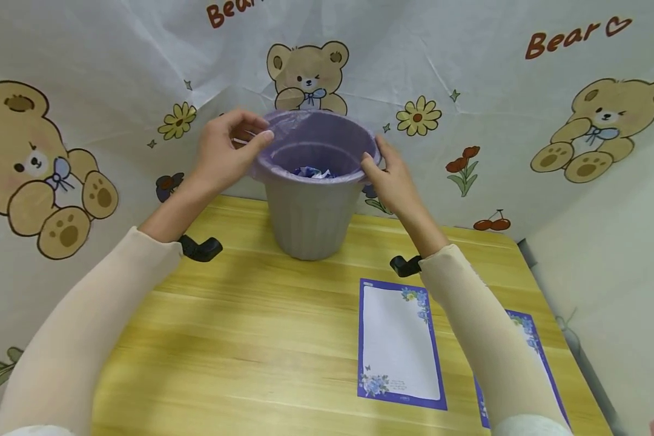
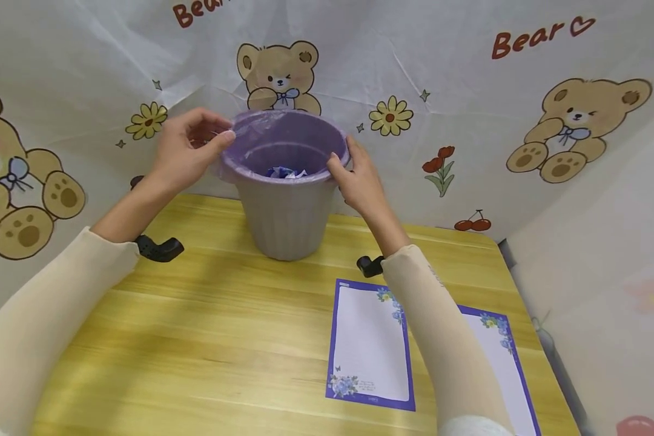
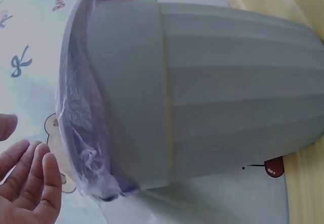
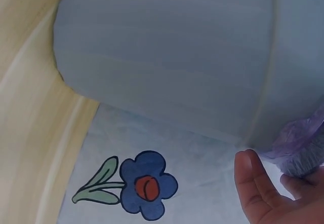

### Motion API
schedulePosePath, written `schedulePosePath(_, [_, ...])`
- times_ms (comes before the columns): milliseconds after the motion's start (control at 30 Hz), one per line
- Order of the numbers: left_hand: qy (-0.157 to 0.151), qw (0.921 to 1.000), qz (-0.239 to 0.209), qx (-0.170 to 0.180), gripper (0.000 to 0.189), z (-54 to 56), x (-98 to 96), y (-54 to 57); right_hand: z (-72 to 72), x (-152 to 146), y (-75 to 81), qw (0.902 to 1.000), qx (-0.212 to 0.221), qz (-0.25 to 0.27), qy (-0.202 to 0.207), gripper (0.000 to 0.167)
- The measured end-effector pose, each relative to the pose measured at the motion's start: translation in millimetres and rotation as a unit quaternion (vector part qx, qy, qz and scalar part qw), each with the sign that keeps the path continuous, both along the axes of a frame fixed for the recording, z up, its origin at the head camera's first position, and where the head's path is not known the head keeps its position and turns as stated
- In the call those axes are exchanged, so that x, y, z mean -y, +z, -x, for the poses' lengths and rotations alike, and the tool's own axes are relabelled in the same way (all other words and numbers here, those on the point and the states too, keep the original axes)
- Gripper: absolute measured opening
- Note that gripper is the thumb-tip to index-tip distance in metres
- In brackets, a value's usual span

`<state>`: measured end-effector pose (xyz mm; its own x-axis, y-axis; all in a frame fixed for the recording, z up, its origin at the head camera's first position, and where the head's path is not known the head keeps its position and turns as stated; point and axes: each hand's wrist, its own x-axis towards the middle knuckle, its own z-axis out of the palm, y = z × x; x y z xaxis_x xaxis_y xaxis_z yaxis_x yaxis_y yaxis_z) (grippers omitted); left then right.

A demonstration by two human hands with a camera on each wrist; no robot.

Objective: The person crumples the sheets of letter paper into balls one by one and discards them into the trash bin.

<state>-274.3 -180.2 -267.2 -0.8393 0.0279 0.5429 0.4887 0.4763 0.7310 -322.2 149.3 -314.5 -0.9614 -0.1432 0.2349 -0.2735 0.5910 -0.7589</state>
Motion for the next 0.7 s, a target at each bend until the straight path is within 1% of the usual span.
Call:
schedulePosePath(167, [-0.001, 0.9982, -0.053, -0.029, 0.022, -14.8, 14.0, -17.3, 0.5, 2.1, -2.3, 0.9999, -0.006, 0.011, -0.003, 0.083])
schedulePosePath(267, [-0.004, 0.9973, -0.067, -0.031, 0.021, -23.7, 18.9, -27.8, 0.7, 3.9, -4.1, 0.9996, -0.010, 0.026, -0.010, 0.081])
schedulePosePath(367, [-0.008, 0.9973, -0.067, -0.028, 0.020, -31.9, 21.7, -36.4, 1.0, 6.7, -7.4, 0.9987, -0.019, 0.044, -0.017, 0.080])
schedulePosePath(467, [-0.015, 0.9971, -0.069, -0.027, 0.019, -37.4, 21.6, -44.3, 0.0, 8.9, -11.7, 0.9974, -0.024, 0.065, -0.017, 0.078])
schedulePosePath(600, [-0.026, 0.9970, -0.069, -0.023, 0.016, -41.5, 18.1, -58.4, -3.8, 8.7, -17.2, 0.9955, -0.029, 0.089, -0.012, 0.074])
schedulePosePath(700, [-0.031, 0.9975, -0.062, -0.018, 0.014, -43.6, 15.2, -70.3, -6.3, 5.9, -20.4, 0.9942, -0.040, 0.099, -0.010, 0.070])
